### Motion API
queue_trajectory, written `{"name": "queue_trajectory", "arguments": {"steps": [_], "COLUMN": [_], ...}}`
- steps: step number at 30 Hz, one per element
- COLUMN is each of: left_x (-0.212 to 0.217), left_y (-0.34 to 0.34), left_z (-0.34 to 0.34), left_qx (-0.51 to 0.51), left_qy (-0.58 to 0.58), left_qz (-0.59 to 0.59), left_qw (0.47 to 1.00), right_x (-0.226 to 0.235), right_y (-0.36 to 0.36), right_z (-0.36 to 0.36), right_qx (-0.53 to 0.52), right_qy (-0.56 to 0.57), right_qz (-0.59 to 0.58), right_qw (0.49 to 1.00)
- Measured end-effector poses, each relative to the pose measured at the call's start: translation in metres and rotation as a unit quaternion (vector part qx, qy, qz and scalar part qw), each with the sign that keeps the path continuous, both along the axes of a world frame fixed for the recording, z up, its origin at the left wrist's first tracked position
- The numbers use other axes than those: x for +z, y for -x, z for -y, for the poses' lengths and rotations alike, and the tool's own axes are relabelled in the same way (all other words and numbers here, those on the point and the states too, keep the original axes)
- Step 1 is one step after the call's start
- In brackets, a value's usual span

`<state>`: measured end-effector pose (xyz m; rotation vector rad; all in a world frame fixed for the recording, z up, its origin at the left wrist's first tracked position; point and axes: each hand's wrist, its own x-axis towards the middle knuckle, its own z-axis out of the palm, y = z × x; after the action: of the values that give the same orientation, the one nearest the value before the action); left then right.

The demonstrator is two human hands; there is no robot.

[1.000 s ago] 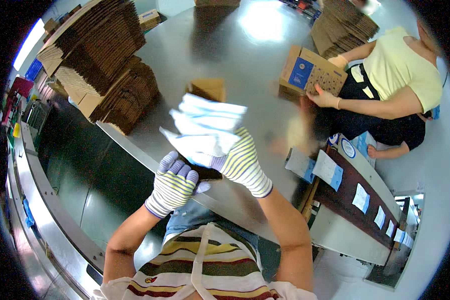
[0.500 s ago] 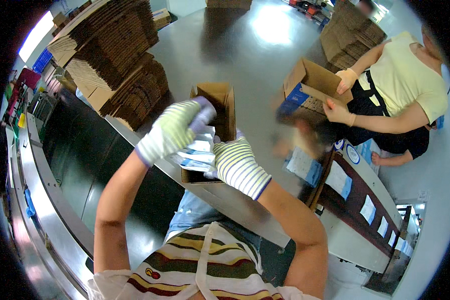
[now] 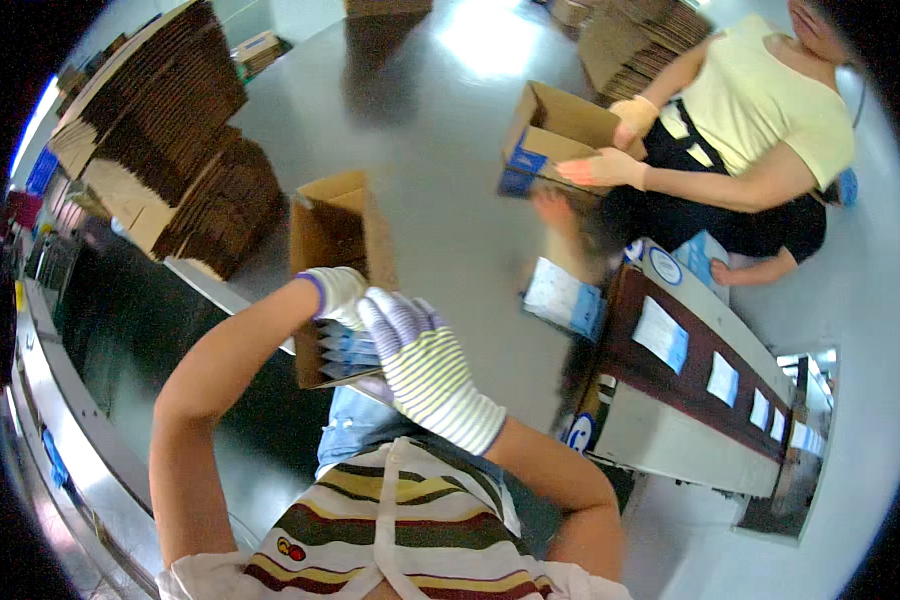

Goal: The person is grabbing blue and white packets from a stack or conveyor belt and placing them into cardboard boxes, then moving the filled boxes to the side.

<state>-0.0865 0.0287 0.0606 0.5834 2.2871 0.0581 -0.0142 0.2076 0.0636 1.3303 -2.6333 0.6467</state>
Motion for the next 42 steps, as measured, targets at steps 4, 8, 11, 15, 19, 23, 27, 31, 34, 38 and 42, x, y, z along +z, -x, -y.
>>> {"name": "queue_trajectory", "arguments": {"steps": [4,8,11,15,19,23,27,31,34,38,42], "left_x": [-0.028,0.016,0.028,0.001,0.009,0.007,0.005,0.013,0.007,0.001,0.001], "left_y": [-0.004,-0.032,-0.059,-0.070,-0.063,-0.060,-0.060,-0.056,-0.056,-0.059,-0.058], "left_z": [0.023,0.004,-0.004,-0.016,-0.023,-0.022,-0.020,-0.027,-0.024,-0.015,-0.018], "left_qx": [0.011,-0.020,0.016,0.013,0.001,-0.001,0.002,0.000,0.003,0.012,-0.009], "left_qy": [-0.098,-0.153,-0.107,-0.139,-0.124,-0.101,-0.104,-0.103,-0.108,-0.108,-0.107], "left_qz": [-0.011,-0.124,-0.155,-0.255,-0.231,-0.207,-0.215,-0.220,-0.228,-0.222,-0.226], "left_qw": [0.995,0.980,0.982,0.957,0.965,0.973,0.971,0.970,0.968,0.969,0.968], "right_x": [-0.018,-0.009,0.010,-0.010,-0.026,-0.033,-0.034,-0.072,-0.089,-0.076,-0.071], "right_y": [-0.005,0.008,0.031,0.096,0.163,0.193,0.219,0.230,0.205,0.111,0.035], "right_z": [0.006,-0.006,-0.031,-0.095,-0.179,-0.226,-0.237,-0.241,-0.222,-0.162,-0.132], "right_qx": [0.013,0.007,0.062,-0.077,-0.152,-0.207,-0.152,-0.080,-0.162,-0.179,-0.174], "right_qy": [0.053,0.087,0.106,0.039,-0.182,-0.184,-0.221,-0.287,-0.270,-0.352,-0.170], "right_qz": [-0.016,0.008,0.110,0.206,0.100,0.238,0.320,0.294,0.379,0.114,0.247], "right_qw": [0.998,0.996,0.986,0.975,0.966,0.931,0.909,0.908,0.870,0.912,0.938]}}
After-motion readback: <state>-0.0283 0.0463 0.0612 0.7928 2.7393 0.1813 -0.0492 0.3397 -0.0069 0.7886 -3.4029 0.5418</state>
